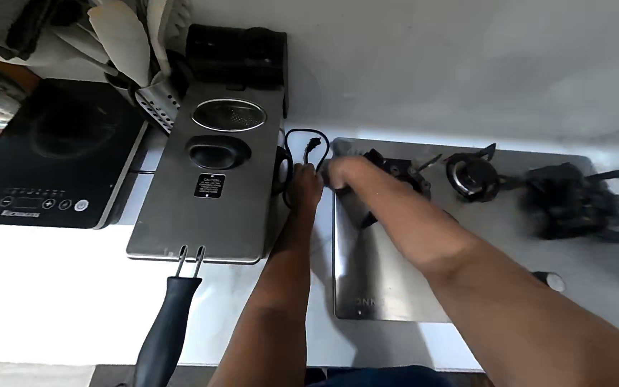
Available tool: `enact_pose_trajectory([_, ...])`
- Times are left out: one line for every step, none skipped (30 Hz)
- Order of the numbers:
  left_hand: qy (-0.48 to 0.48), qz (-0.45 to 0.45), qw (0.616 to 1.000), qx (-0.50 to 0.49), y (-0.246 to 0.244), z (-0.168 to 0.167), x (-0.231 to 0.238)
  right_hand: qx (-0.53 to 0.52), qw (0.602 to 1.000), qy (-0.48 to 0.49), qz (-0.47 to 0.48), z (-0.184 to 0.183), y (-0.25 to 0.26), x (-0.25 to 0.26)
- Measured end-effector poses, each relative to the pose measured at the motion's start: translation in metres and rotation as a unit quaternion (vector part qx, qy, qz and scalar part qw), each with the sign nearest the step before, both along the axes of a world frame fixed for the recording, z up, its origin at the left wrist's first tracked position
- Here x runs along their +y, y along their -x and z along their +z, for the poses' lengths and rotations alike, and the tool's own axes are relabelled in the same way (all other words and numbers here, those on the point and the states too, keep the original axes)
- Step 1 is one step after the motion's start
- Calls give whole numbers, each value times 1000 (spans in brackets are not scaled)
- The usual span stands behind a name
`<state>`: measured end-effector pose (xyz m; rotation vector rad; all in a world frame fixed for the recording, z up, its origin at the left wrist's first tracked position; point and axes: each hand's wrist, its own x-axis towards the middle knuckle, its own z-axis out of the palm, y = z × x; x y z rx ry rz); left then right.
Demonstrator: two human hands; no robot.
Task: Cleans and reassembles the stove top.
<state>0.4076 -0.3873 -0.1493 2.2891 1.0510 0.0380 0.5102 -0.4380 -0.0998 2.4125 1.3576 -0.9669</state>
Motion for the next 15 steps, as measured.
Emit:
enact_pose_trajectory([-9, -1, 1000, -2, 0, -1, 0, 22, 999, -20, -12, -9, 10, -11])
enact_pose_trajectory([-17, -4, 1000, -9, 0, 0, -1, 43, 998, -31, -24, -13, 21, -23])
enact_pose_trajectory([-32, -7, 999, -20, 1, -1, -1, 57, 997, -38, -39, -15, 34, -36])
enact_pose_trajectory([-49, -10, 998, -31, 1, -3, -2, 73, 996, -31, -51, -10, 50, -48])
enact_pose_trajectory([-65, -11, 997, -41, 2, -4, -4, 83, 995, -14, -57, -2, 66, -59])
enact_pose_trajectory([-87, -6, 995, -57, 2, -8, -5, 84, 995, 0, -51, 2, 80, -69])
enact_pose_trajectory([-103, 3, 992, -76, 0, -13, -5, 85, 995, 7, -41, 3, 93, -77])
enact_pose_trajectory([-113, 9, 990, -88, -1, -17, -5, 90, 995, 8, -34, 3, 106, -86])
enact_pose_trajectory([-111, 13, 990, -83, -1, -18, -5, 96, 995, -4, -32, 1, 121, -97])
enact_pose_trajectory([-98, 12, 993, -66, -1, -16, -4, 104, 994, -17, -36, 0, 135, -110])
enact_pose_trajectory([-84, 9, 995, -47, -1, -12, -4, 110, 993, -32, -34, -5, 146, -126])
enact_pose_trajectory([-78, 6, 996, -33, -1, -10, -5, 113, 992, -55, -30, -13, 155, -145])
enact_pose_trajectory([-72, 4, 997, -21, -2, -8, -5, 114, 990, -82, -31, -21, 160, -168])
enact_pose_trajectory([-68, 5, 998, -14, -2, -6, -6, 109, 987, -108, -49, -28, 161, -193])
enact_pose_trajectory([-68, 8, 998, -14, -2, -4, -7, 99, 983, -130, -80, -33, 159, -218])
